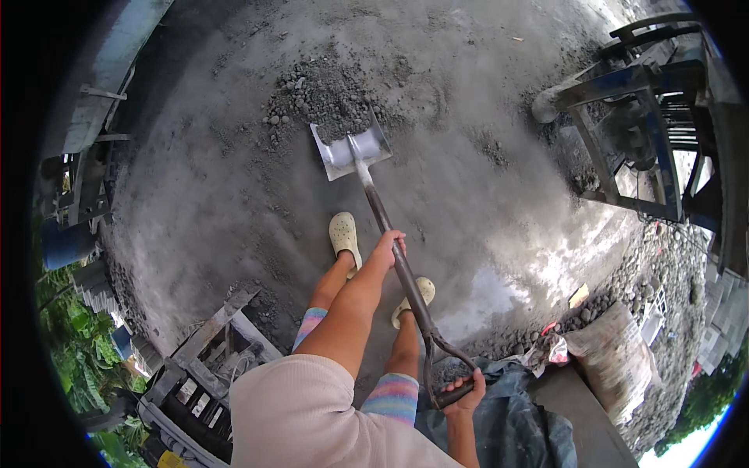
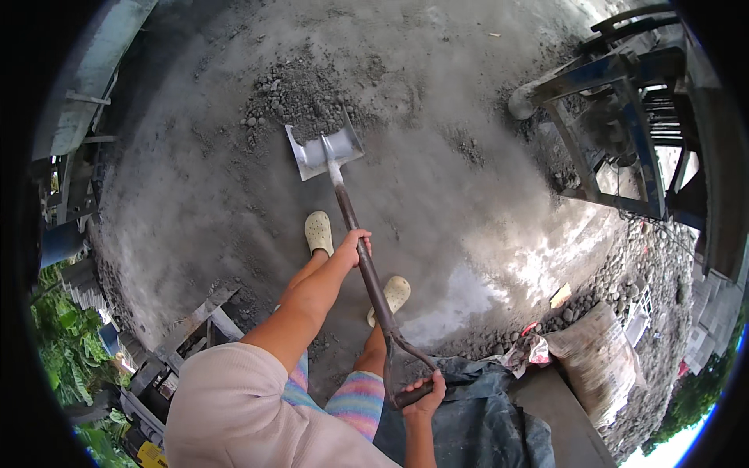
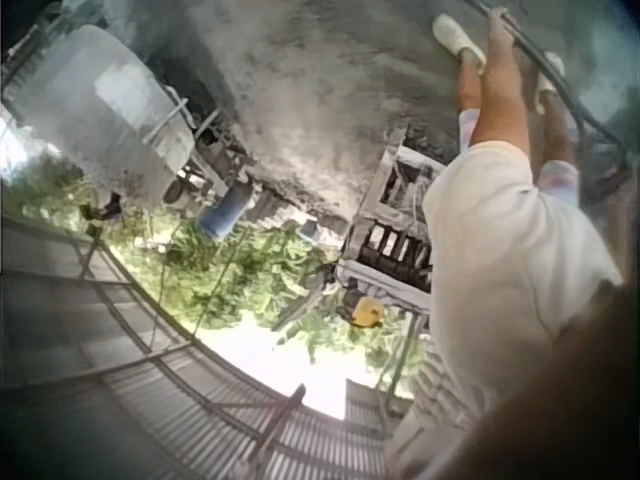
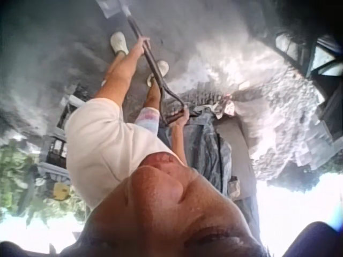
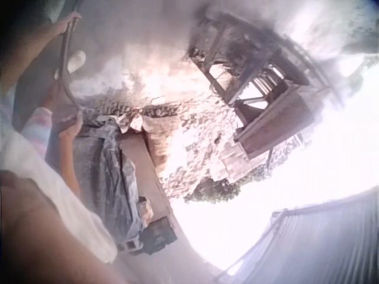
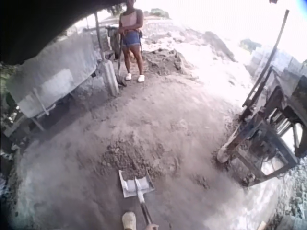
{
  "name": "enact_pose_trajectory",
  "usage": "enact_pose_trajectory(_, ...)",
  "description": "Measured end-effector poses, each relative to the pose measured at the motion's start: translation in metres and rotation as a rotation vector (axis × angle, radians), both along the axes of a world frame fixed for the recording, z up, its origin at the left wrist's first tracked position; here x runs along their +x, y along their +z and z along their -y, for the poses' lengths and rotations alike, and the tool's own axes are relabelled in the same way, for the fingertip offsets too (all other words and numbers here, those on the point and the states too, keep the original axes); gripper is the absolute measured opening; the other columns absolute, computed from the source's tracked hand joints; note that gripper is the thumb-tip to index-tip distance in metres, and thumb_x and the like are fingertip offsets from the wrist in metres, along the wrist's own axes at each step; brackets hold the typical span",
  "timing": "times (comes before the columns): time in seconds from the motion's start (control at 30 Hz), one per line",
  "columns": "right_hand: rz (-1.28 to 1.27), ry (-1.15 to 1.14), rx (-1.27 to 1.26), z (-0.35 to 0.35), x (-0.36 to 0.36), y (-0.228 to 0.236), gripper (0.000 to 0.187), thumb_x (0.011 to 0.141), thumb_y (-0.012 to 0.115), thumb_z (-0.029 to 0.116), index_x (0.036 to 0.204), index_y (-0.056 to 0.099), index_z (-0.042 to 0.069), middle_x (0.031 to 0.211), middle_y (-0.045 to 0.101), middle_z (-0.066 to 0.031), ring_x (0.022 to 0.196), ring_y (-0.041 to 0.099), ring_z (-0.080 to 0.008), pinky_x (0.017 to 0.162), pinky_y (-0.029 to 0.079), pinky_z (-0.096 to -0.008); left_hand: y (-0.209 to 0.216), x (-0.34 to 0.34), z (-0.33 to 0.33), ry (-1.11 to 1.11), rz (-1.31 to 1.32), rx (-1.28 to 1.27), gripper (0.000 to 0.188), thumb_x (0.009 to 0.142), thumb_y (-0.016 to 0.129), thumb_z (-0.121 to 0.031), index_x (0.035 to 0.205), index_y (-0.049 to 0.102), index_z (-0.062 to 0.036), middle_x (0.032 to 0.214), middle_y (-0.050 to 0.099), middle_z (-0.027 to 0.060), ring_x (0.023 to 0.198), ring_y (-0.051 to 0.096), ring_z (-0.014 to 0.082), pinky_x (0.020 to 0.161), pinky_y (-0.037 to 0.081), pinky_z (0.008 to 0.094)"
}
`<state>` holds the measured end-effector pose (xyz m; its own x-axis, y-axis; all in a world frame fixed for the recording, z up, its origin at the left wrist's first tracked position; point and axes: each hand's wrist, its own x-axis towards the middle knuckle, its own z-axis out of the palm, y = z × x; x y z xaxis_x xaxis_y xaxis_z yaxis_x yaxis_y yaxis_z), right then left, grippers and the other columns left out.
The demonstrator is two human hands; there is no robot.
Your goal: The person uses a shovel to scoop and move sand at a construction site. They repeatedly lift and pour sand near a cement mixer while another person works nearby.
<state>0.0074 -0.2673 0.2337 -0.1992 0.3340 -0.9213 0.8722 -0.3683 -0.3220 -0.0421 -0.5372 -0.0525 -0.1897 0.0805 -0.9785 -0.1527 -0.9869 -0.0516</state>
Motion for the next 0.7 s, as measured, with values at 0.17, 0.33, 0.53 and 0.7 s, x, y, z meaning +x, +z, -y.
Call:
enact_pose_trajectory(0.17, -0.071, 0.043, -0.057, 0.039, -0.001, 0.019, 0.032, 0.073, 0.058, 0.04, 0.063, 0.043, 0.013, 0.051, 0.045, -0.0031, 0.042, 0.046, -0.0198, 0.042, 0.041, -0.0346, 0.042, -0.008, 0.059, -0.033, -0.02, -0.054, 0.02, 0.067, 0.062, -0.013, 0.058, 0.044, -0.0128, 0.051, 0.046, -0.0004, 0.044, 0.046, 0.0146, 0.045, 0.04, 0.0315)
enact_pose_trajectory(0.33, -0.01, 0.046, -0.003, 0.022, 0.0, 0.041, 0.032, 0.076, 0.057, 0.04, 0.063, 0.045, 0.013, 0.049, 0.045, -0.003, 0.04, 0.046, -0.0195, 0.039, 0.042, -0.0332, 0.053, 0.008, 0.031, 0.019, 0.076, 0.038, 0.02, 0.066, 0.061, -0.011, 0.056, 0.044, -0.0138, 0.05, 0.044, -0.0009, 0.043, 0.046, 0.0146, 0.044, 0.041, 0.0312)
enact_pose_trajectory(0.53, 0.024, 0.083, 0.177, -0.058, 0.036, 0.088, 0.033, 0.076, 0.057, 0.039, 0.064, 0.045, 0.011, 0.051, 0.047, -0.0042, 0.04, 0.047, -0.019, 0.039, 0.045, -0.0303, 0.06, 0.073, -0.101, 0.053, 0.004, 0.176, 0.02, 0.065, 0.06, -0.017, 0.054, 0.044, -0.0105, 0.048, 0.044, 0.0054, 0.042, 0.045, 0.0197, 0.042, 0.039, 0.0324)
enact_pose_trajectory(0.7, 0.026, 0.146, 0.288, -0.083, 0.033, 0.089, 0.035, 0.072, 0.059, 0.043, 0.06, 0.044, 0.015, 0.048, 0.045, -0.0027, 0.041, 0.047, -0.0182, 0.04, 0.043, -0.0317, 0.052, 0.074, -0.126, 0.08, 0.035, 0.27, 0.018, 0.064, 0.06, -0.016, 0.056, 0.045, -0.0102, 0.049, 0.044, 0.0053, 0.043, 0.046, 0.0201, 0.042, 0.039, 0.034)
